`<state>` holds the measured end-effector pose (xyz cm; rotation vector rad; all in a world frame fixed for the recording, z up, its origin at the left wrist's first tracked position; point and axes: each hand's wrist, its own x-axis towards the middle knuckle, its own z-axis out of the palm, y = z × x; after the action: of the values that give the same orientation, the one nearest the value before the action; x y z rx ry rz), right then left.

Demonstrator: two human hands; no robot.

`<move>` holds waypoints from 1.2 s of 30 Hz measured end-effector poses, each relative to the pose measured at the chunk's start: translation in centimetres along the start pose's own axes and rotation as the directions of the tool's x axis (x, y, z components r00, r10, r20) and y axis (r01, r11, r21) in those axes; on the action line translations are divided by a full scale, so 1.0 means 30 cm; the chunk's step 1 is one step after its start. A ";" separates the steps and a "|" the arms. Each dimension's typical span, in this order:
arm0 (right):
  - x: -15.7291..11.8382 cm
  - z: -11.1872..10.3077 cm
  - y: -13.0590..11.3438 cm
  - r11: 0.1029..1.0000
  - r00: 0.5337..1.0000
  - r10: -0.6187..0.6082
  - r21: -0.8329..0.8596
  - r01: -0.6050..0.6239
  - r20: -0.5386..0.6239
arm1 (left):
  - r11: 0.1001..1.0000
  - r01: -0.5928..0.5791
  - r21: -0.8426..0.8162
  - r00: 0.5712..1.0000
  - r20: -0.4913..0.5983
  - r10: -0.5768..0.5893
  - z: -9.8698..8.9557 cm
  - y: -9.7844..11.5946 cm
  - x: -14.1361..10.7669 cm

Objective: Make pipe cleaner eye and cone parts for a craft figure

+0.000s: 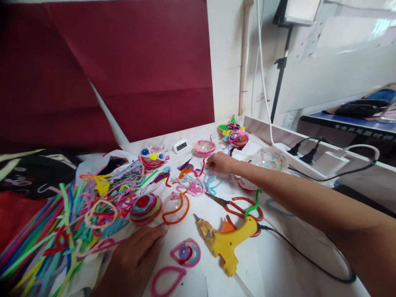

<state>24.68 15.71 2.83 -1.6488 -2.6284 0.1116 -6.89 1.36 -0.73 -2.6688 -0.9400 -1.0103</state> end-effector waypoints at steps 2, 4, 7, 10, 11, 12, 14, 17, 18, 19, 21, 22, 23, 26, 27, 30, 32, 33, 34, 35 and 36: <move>0.025 -0.002 -0.016 1.000 0.999 -0.023 0.003 0.022 0.031 | 1.000 -0.001 -0.002 1.000 0.000 0.001 -0.003 0.004 0.003; 0.051 -0.006 -0.033 1.000 0.999 -0.027 -0.004 0.027 0.040 | 1.000 0.001 -0.009 1.000 0.003 -0.001 -0.004 0.006 0.003; 0.093 -0.010 -0.057 0.999 1.000 -0.005 -0.032 0.006 0.021 | 1.000 0.001 -0.030 1.000 0.009 0.000 -0.002 0.007 -0.002; 0.133 -0.010 -0.075 0.998 0.999 -0.003 -0.059 0.005 0.038 | 0.999 -0.006 -0.049 1.000 0.014 0.007 0.002 0.005 -0.007; 0.145 -0.008 -0.079 0.998 0.998 -0.011 -0.065 0.015 0.057 | 0.999 -0.004 -0.054 1.000 0.016 0.005 0.002 0.005 -0.008; 0.156 -0.005 -0.084 0.997 0.997 -0.022 -0.069 0.027 0.078 | 0.998 -0.001 -0.058 1.000 0.016 0.002 0.003 0.004 -0.008; 0.172 0.001 -0.090 0.996 0.992 -0.043 -0.078 0.053 0.119 | 0.998 0.004 -0.069 1.000 0.015 -0.003 0.002 0.004 -0.007; 0.186 0.009 -0.096 0.992 0.986 -0.066 -0.095 0.081 0.155 | 0.996 0.012 -0.091 1.000 0.029 -0.010 -0.001 0.005 -0.002; 0.189 0.010 -0.097 0.991 0.985 -0.067 -0.104 0.084 0.162 | 0.995 0.017 -0.099 0.999 0.037 -0.013 -0.002 0.007 0.000; 0.191 0.011 -0.097 0.990 0.984 -0.065 -0.115 0.085 0.166 | 0.994 0.023 -0.107 0.999 0.045 -0.018 -0.004 0.008 0.001; 0.196 0.011 -0.099 0.987 0.983 -0.058 -0.139 0.082 0.173 | 0.993 0.028 -0.118 0.998 0.052 -0.022 -0.006 0.012 0.003; 0.198 0.012 -0.100 0.985 0.983 -0.055 -0.149 0.082 0.174 | 0.992 0.031 -0.121 0.998 0.058 -0.025 -0.007 0.013 0.003; 0.202 0.012 -0.102 0.984 0.983 -0.054 -0.159 0.082 0.173 | 0.992 0.039 -0.119 0.997 0.065 -0.031 -0.007 0.014 0.002; 0.218 0.013 -0.108 0.981 0.985 -0.049 -0.175 0.078 0.165 | 0.993 0.049 -0.110 0.995 0.097 -0.038 -0.005 0.014 -0.004; 0.224 0.013 -0.110 0.981 0.985 -0.046 -0.178 0.075 0.164 | 0.993 0.050 -0.109 0.994 0.105 -0.038 -0.004 0.013 -0.007; 0.243 0.009 -0.110 0.982 0.985 -0.034 -0.176 0.064 0.168 | 0.992 0.057 -0.113 0.992 0.119 -0.043 -0.001 0.011 -0.013; 0.250 0.005 -0.108 0.984 0.986 -0.021 -0.172 0.050 0.166 | 0.991 0.059 -0.117 0.992 0.118 -0.045 -0.001 0.012 -0.014; 0.251 0.003 -0.107 0.985 0.987 -0.012 -0.170 0.040 0.162 | 0.991 0.059 -0.121 0.992 0.117 -0.045 -0.001 0.014 -0.014; 0.251 0.000 -0.106 0.985 0.988 -0.001 -0.168 0.027 0.153 | 0.990 0.060 -0.127 0.992 0.116 -0.045 -0.001 0.016 -0.013; 0.250 -0.004 -0.105 0.986 0.990 0.010 -0.167 0.013 0.141 | 0.989 0.061 -0.132 0.992 0.115 -0.046 -0.001 0.018 -0.012; 0.247 -0.008 -0.105 0.986 0.992 0.022 -0.166 -0.001 0.122 | 0.989 0.063 -0.137 0.992 0.114 -0.048 0.000 0.021 -0.011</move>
<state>18.65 21.01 3.29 -1.7608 -2.7892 -0.0047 -6.72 0.70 -0.88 -2.8564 -1.0048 -0.9831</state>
